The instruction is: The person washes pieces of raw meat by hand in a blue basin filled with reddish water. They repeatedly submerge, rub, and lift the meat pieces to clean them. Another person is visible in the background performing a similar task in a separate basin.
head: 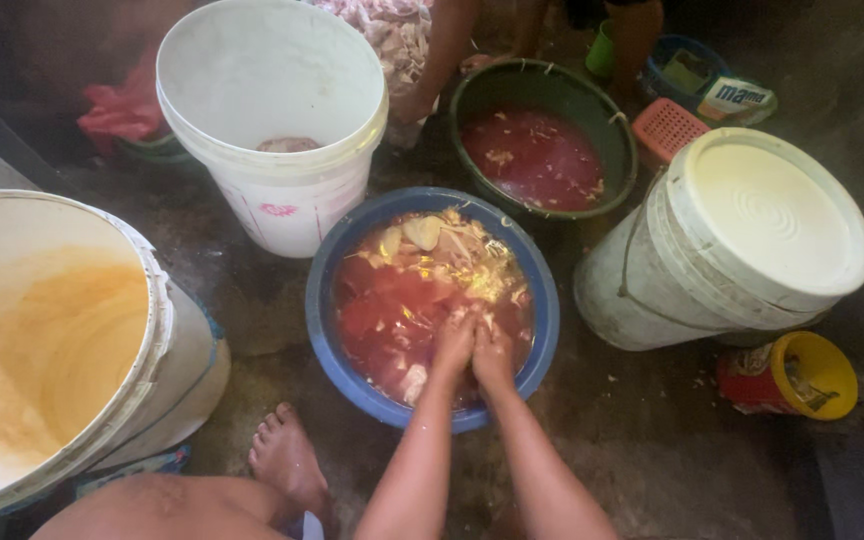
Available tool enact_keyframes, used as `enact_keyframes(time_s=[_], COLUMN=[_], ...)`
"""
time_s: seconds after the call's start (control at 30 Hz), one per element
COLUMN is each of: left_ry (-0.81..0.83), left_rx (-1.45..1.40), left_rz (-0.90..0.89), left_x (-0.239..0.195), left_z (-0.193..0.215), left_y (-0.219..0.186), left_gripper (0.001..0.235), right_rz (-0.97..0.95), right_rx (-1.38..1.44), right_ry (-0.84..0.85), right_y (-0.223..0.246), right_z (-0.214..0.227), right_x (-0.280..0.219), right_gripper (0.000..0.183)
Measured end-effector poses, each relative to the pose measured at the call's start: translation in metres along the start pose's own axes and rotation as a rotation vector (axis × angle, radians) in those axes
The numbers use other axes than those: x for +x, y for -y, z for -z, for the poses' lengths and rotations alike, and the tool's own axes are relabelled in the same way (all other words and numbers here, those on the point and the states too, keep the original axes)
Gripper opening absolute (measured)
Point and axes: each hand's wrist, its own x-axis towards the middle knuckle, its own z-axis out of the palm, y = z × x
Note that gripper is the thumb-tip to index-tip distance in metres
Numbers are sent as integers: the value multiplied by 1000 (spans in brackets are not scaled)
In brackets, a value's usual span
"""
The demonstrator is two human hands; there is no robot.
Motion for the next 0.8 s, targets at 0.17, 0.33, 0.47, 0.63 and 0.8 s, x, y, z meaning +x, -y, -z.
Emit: enact_keyframes(time_s=[0.17,0.33,0.47,0.63,0.8], left_ry=[-175,-377,-464,-507,-563], left_rx=[689,545,547,556,473], left_rz=[-386,151,33,-20,-40], left_x=[-27,-39,-28,0,25], left_z=[2,0,5,11,54], left_y=[-39,-67,-54,-12,3], left_gripper=[40,48,50,52,50], right_rz=[24,190,263,336,179], right_rx=[-186,-378,-369,-460,-201], right_ry=[-13,-64,-61,-74,-31], right_y=[5,7,6,12,37], right_z=[1,1,-7,-7,20], right_x=[-1,-2,-4,-12,-6], right_gripper=[31,32,30,33,32])
